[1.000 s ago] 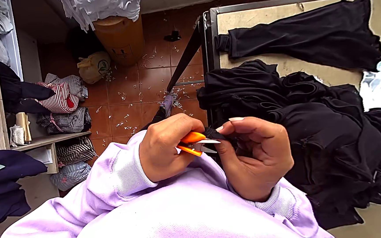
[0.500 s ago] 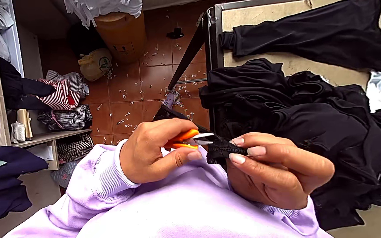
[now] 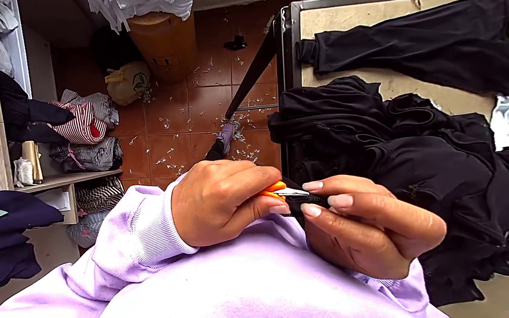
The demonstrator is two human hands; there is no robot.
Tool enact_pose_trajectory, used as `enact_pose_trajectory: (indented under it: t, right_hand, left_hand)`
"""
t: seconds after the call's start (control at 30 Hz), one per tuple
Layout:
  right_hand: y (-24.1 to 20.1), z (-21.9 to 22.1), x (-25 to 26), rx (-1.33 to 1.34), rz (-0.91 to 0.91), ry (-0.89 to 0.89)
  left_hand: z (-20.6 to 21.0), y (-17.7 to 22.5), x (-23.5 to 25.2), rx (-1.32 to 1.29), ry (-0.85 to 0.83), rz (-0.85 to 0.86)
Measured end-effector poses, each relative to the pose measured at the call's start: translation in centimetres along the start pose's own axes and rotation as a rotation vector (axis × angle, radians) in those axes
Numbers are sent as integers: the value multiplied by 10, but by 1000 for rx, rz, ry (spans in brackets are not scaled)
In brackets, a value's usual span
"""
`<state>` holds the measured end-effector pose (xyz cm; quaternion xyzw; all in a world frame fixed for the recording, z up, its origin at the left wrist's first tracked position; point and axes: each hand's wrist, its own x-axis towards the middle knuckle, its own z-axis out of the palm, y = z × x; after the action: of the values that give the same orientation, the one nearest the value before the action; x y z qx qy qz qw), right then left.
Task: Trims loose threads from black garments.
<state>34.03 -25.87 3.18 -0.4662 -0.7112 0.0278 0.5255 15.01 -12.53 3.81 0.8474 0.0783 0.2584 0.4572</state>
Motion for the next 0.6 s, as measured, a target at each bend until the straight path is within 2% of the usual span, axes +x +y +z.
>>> enact_pose_trajectory:
  t: [0.07, 0.13, 0.2, 0.27, 0.33, 0.37, 0.5, 0.57, 0.6]
  right_hand:
    - [0, 0, 1, -2, -7, 5]
    - [1, -1, 1, -12, -11, 2]
    - [1, -1, 0, -17, -8, 4]
    - [1, 0, -2, -14, 3, 23]
    - [1, 1, -2, -3, 15, 43]
    - [1, 1, -2, 0, 17, 43]
    - [1, 2, -2, -3, 11, 7]
    - [1, 3, -2, -5, 4, -13]
    - [1, 3, -2, -10, 4, -20]
  left_hand:
    - [-1, -2, 0, -23, 53, -26]
    - [-1, -5, -2, -37, 186, -122]
    - [-3, -13, -3, 39, 335, -223]
    - [-7, -21, -3, 158, 410, -296]
    - [-12, -23, -4, 209, 400, -331]
    - [-14, -21, -3, 143, 377, -309]
    - [-4, -10, 7, -471, 97, -94]
    - [4, -11, 12, -511, 41, -11]
    - [6, -14, 13, -482, 75, -2]
